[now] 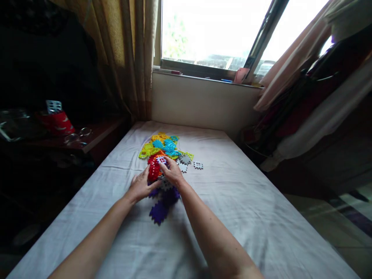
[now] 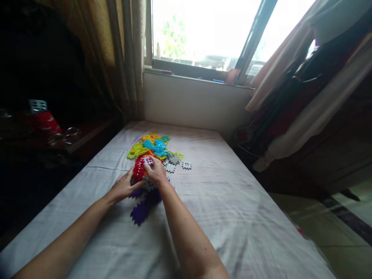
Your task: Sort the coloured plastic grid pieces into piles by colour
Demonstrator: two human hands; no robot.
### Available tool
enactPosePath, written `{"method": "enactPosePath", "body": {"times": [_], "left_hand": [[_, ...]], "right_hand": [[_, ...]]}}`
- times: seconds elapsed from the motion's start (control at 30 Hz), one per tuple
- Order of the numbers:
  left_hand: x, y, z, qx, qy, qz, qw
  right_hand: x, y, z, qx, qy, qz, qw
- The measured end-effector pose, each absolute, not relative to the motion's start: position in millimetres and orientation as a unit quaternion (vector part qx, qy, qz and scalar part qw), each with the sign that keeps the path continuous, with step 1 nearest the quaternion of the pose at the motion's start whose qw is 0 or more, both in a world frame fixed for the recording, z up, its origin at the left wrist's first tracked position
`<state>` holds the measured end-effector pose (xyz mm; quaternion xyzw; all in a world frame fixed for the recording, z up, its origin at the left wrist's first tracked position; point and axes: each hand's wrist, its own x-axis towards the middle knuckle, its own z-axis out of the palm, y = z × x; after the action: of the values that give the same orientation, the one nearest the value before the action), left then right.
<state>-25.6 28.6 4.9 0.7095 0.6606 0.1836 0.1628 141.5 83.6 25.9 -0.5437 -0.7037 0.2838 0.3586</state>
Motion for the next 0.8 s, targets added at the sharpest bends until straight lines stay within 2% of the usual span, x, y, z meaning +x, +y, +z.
{"method": "enactPosePath", "body": {"times": [0.1, 0.13, 0.27, 0.33, 0.47, 0.6, 0.7, 0.8], "left_hand": [[-54.9, 8.3, 3.2, 0.736, 0.640, 0.151, 0.161], [-60.6, 0.5, 1.7, 0.752, 0.626, 0.134, 0.159], [-56.1, -23.6, -1.9, 0.797, 0.583, 0.068, 0.144], [-42.9, -28.0, 0.7, 0.806, 0.574, 0.062, 0.133], [-20.1, -24.3, 8.5, 0.800, 0.576, 0.105, 0.132], [-12.8, -8.9, 8.5, 0.750, 0.611, 0.197, 0.157], [-8.7, 12.2, 11.7, 0.688, 0.612, 0.284, 0.268], [-3.7, 42.9, 26.7, 0.641, 0.580, 0.346, 0.365]], "right_hand": [[172.5, 72.0, 41.7, -0.512, -0.740, 0.272, 0.342], [187.5, 63.0, 43.6, -0.515, -0.756, 0.259, 0.310], [231.3, 14.5, 35.2, -0.536, -0.799, 0.259, 0.085], [232.3, -3.8, 26.8, -0.527, -0.812, 0.244, 0.065], [211.5, -10.0, 17.8, -0.534, -0.795, 0.247, 0.144], [195.3, 2.6, 17.1, -0.533, -0.739, 0.321, 0.258], [182.1, 21.5, 21.0, -0.511, -0.698, 0.382, 0.325], [165.9, 56.5, 33.6, -0.506, -0.663, 0.386, 0.393]]}}
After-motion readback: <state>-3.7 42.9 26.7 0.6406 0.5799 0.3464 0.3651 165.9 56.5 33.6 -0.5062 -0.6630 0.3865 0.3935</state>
